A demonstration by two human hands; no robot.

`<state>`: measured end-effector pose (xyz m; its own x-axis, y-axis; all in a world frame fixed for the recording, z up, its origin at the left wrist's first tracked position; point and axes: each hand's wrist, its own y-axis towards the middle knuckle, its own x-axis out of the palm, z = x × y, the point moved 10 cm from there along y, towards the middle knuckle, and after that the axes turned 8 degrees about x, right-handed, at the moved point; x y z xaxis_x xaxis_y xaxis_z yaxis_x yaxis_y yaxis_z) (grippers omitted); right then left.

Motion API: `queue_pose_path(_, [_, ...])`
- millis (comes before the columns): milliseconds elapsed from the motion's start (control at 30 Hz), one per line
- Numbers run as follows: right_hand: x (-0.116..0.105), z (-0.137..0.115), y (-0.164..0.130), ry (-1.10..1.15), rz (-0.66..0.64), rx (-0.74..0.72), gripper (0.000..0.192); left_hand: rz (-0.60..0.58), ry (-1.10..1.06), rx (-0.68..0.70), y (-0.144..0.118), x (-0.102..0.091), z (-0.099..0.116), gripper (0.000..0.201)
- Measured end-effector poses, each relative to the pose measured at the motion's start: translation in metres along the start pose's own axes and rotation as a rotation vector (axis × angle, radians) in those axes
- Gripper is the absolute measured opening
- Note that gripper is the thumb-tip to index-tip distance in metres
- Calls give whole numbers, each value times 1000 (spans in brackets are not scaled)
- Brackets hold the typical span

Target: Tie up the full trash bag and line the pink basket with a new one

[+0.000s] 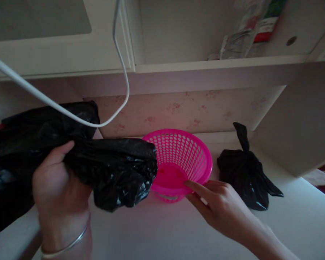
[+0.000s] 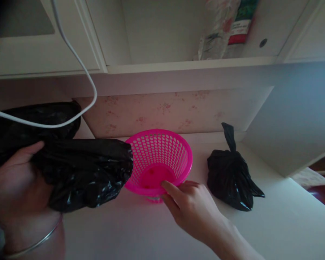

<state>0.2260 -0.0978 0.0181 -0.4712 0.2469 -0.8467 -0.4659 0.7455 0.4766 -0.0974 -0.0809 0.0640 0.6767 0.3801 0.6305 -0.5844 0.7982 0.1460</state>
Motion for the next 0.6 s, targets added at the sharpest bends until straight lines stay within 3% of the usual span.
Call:
queue_pose_path(133, [-8, -5, -7, 181, -110, 43, 29, 6, -35, 52, 12, 50, -21, 31])
queue_pose_path(300, [-26, 30, 27, 690, -64, 325, 33, 0, 115, -75, 19, 67, -89, 26])
queue_pose_path(367, [-26, 41, 51, 856, -14, 393, 39, -100, 261, -85, 21, 70, -107, 30])
queue_pose_path(433, [-21, 46, 80, 973, 1, 409, 52, -293, 446, -40, 22, 80, -117, 35])
queue_pose_path(533, [-14, 56, 121, 1078, 14, 464, 84, -592, 652, 53, 18, 99, -126, 44])
queue_pose_path(600, [-12, 63, 144, 1150, 11, 519, 97, -685, 701, 112, 16, 103, -126, 47])
